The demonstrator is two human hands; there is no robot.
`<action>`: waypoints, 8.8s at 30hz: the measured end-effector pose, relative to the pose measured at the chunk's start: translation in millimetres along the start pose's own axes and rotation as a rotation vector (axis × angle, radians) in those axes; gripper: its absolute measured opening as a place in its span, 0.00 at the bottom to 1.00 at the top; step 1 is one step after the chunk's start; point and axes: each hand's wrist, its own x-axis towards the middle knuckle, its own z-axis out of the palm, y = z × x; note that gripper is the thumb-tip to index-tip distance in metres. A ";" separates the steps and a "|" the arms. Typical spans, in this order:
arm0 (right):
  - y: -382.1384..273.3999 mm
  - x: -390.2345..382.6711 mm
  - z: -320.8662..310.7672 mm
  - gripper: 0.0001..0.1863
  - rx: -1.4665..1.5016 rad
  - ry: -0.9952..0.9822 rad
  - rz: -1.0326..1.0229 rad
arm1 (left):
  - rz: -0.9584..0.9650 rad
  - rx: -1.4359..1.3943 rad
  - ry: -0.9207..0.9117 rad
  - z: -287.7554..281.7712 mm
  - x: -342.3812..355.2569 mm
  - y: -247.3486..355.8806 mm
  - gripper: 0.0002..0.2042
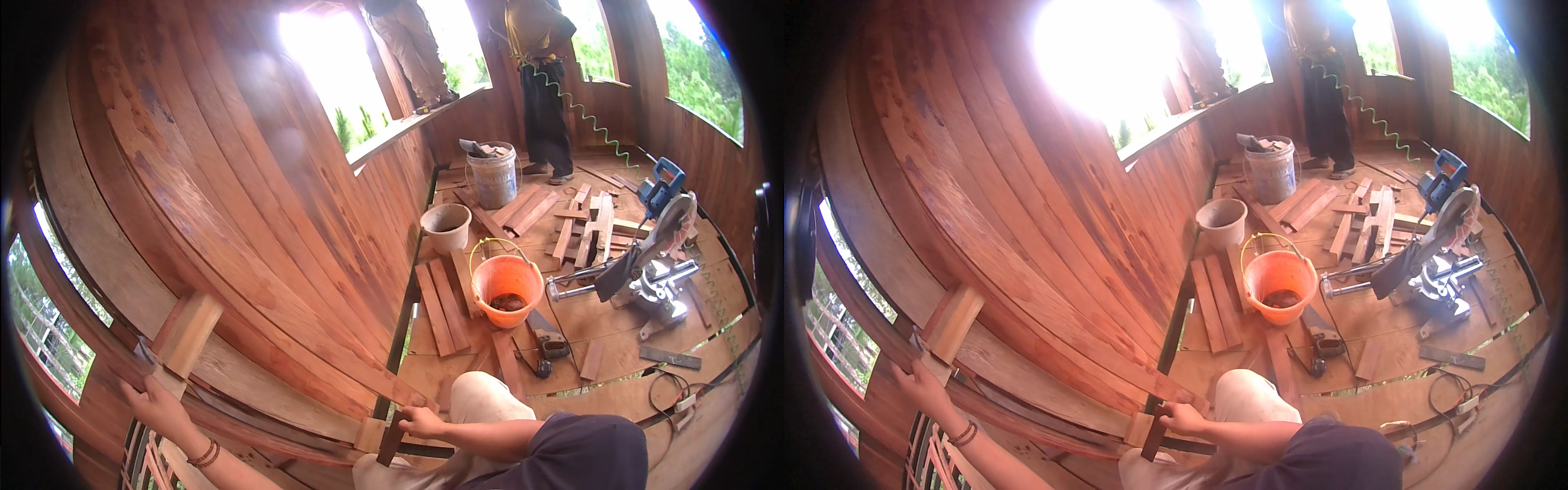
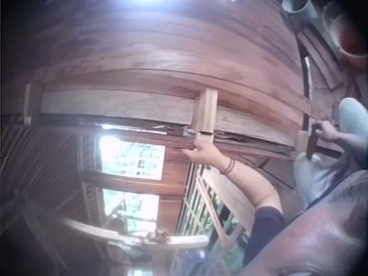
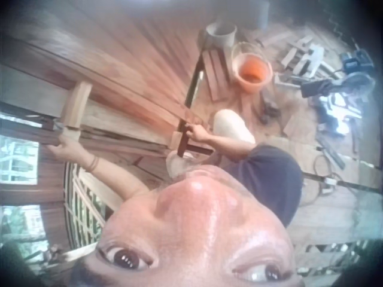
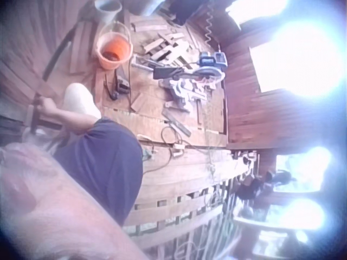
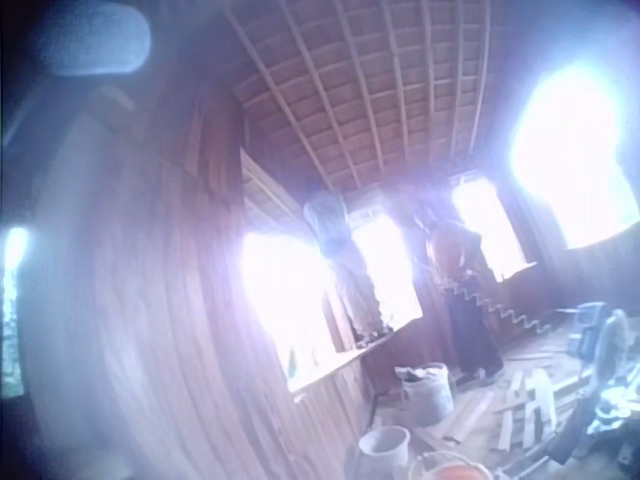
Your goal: The person installs wooden planks onto a curved wall structure. They position each plank, align it with the existing wall, and secure it using a nail gun. The person also uses a hammer to adjust the fit of the planks.
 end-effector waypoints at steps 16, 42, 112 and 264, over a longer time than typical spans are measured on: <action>23.9 -5.3 3.7 0.18 0.242 -0.076 -0.112 | 0.082 -0.140 -0.037 4.0 3.3 -13.5 0.25; 9.4 -37.0 13.8 0.30 -0.491 -0.240 0.007 | 0.157 -0.184 0.009 8.4 -10.9 -3.9 0.26; 21.4 -32.2 23.8 0.36 -0.524 -0.518 -0.325 | 0.172 -0.277 0.003 0.7 -16.8 13.6 0.31; 3.6 -50.3 18.2 0.30 -0.587 -0.494 -0.205 | 0.053 -0.235 0.027 0.6 -19.1 20.6 0.31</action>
